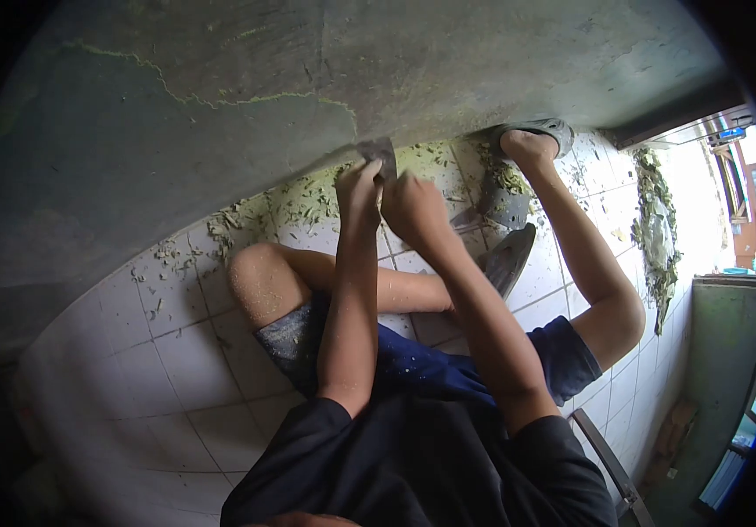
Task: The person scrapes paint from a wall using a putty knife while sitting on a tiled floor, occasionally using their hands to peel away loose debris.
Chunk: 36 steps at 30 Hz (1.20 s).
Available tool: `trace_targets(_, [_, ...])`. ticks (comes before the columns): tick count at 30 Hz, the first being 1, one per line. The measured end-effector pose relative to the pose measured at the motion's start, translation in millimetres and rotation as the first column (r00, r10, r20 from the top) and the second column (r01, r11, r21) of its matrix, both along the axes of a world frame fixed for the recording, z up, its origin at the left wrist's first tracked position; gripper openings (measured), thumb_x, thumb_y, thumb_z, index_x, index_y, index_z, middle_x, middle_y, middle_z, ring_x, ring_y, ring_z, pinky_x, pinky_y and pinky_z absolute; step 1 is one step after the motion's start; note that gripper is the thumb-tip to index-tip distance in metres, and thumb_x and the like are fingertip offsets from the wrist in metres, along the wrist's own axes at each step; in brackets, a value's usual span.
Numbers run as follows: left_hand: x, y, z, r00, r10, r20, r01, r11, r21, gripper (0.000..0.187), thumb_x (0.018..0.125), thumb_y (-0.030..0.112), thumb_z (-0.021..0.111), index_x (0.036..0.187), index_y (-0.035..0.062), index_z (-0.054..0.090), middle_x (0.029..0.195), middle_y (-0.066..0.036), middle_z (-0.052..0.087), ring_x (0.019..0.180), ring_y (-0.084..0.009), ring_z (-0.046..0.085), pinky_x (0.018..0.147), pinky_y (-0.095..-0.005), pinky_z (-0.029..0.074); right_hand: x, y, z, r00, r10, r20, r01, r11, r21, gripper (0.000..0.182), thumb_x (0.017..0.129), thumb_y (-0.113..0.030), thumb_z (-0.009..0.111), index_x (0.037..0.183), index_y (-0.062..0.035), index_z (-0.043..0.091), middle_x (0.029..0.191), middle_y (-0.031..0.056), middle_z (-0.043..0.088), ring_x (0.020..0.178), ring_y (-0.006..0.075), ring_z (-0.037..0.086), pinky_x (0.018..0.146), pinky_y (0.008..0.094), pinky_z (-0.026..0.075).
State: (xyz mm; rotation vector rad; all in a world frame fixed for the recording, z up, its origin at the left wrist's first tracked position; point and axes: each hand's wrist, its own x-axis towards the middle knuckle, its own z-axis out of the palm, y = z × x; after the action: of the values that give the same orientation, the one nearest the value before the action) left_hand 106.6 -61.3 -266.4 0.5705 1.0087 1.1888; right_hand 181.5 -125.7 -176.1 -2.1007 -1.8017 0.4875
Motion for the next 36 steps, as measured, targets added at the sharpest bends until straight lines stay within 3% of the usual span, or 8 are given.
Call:
trace_targets(9, [-4.2, -5.5, -8.3, 0.995, -0.012, -0.099, 0.011, 1.000, -0.007, 0.018, 0.097, 0.020, 0.069, 0.090, 0.0031, 0.071, 0.073, 0.002, 0.063, 0.062, -0.0070, 0.050, 0.057, -0.0258, 0.040, -14.8, -37.3, -86.8, 0.742, -0.215, -0.635, 0.249, 0.968, -0.036, 0.032, 0.093, -0.019, 0.067, 0.108, 0.0036, 0.049, 0.070, 0.0203, 0.065, 0.059, 0.0279, 0.065, 0.059, 0.0416, 0.048])
trace_targets(16, [8.0, 4.6, -4.2, 0.902, -0.225, 0.368, 0.218, 0.974, 0.060, 0.017, 0.105, 0.024, 0.058, 0.106, 0.0079, 0.065, 0.085, 0.002, 0.063, 0.072, -0.0079, 0.056, 0.065, -0.0239, 0.043, 20.6, -32.3, -37.8, 0.839, -0.053, -0.542, 0.146, 0.981, 0.131, 0.036, 0.093, -0.011, 0.066, 0.126, 0.0002, 0.054, 0.071, 0.0176, 0.064, 0.058, 0.0252, 0.061, 0.057, 0.0376, 0.046])
trace_targets(22, [23.7, 15.7, -12.9, 0.272, -0.261, 0.926, 0.285, 0.941, 0.181, 0.020, 0.107, 0.025, 0.053, 0.106, 0.0091, 0.066, 0.091, -0.002, 0.067, 0.082, -0.0131, 0.064, 0.075, -0.0268, 0.053, 33.2, -24.0, 14.2, 0.826, -0.055, -0.561, 0.132, 0.986, 0.097, 0.034, 0.099, -0.017, 0.061, 0.128, 0.0006, 0.063, 0.087, 0.0256, 0.069, 0.075, 0.0246, 0.069, 0.073, 0.0353, 0.053])
trace_targets(23, [33.1, 12.3, -2.4, 0.448, -0.138, 0.883, 0.196, 0.979, 0.054, 0.023, 0.109, 0.027, 0.047, 0.106, 0.0089, 0.061, 0.085, -0.002, 0.060, 0.073, -0.0124, 0.058, 0.069, -0.0265, 0.049, 36.7, -21.2, 13.8, 0.836, -0.050, -0.546, 0.137, 0.983, 0.119, 0.033, 0.099, -0.018, 0.061, 0.127, 0.0005, 0.064, 0.085, 0.0254, 0.069, 0.073, 0.0245, 0.068, 0.071, 0.0351, 0.052])
trace_targets(27, [42.0, 15.4, -1.3, 0.311, -0.049, 0.949, 0.174, 0.985, -0.006, 0.010, 0.104, 0.018, 0.058, 0.108, 0.0090, 0.061, 0.092, -0.002, 0.061, 0.082, -0.0145, 0.059, 0.076, -0.0281, 0.049, 46.2, -11.6, 40.8, 0.877, -0.082, -0.474, 0.132, 0.988, 0.073, 0.031, 0.098, -0.020, 0.061, 0.121, 0.0004, 0.068, 0.080, 0.0237, 0.069, 0.066, 0.0227, 0.067, 0.067, 0.0345, 0.052])
trace_targets(28, [43.3, 14.4, 0.0, 0.315, -0.054, 0.948, 0.189, 0.982, -0.007, 0.010, 0.104, 0.018, 0.058, 0.108, 0.0090, 0.061, 0.092, -0.002, 0.061, 0.082, -0.0145, 0.059, 0.076, -0.0281, 0.049, 49.5, -9.0, 45.2, 0.871, -0.061, -0.487, 0.110, 0.991, 0.071, 0.031, 0.100, -0.017, 0.062, 0.123, 0.0038, 0.068, 0.073, 0.0069, 0.063, 0.069, 0.0090, 0.053, 0.062, 0.0276, 0.045])
trace_targets(34, [47.0, 9.6, 15.6, 0.278, -0.083, 0.957, 0.234, 0.972, 0.016, 0.008, 0.102, 0.014, 0.061, 0.108, 0.0083, 0.061, 0.094, -0.001, 0.062, 0.085, -0.0146, 0.060, 0.077, -0.0288, 0.050, 56.2, 5.3, 78.2, 0.881, -0.130, -0.455, 0.141, 0.990, -0.009, 0.030, 0.097, -0.017, 0.065, 0.117, 0.0027, 0.073, 0.075, 0.0085, 0.070, 0.067, 0.0100, 0.060, 0.062, 0.0278, 0.049])
trace_targets(36, [47.9, 6.2, 24.3, 0.355, -0.114, 0.928, 0.184, 0.982, 0.051, 0.009, 0.101, 0.013, 0.062, 0.109, 0.0081, 0.061, 0.096, -0.002, 0.063, 0.088, -0.0153, 0.062, 0.077, -0.0303, 0.052, 56.7, 8.7, 91.3, 0.925, -0.082, -0.370, 0.103, 0.994, 0.038, 0.029, 0.088, -0.017, 0.062, 0.107, 0.0003, 0.076, 0.076, 0.0273, 0.069, 0.065, 0.0229, 0.070, 0.065, 0.0358, 0.054])
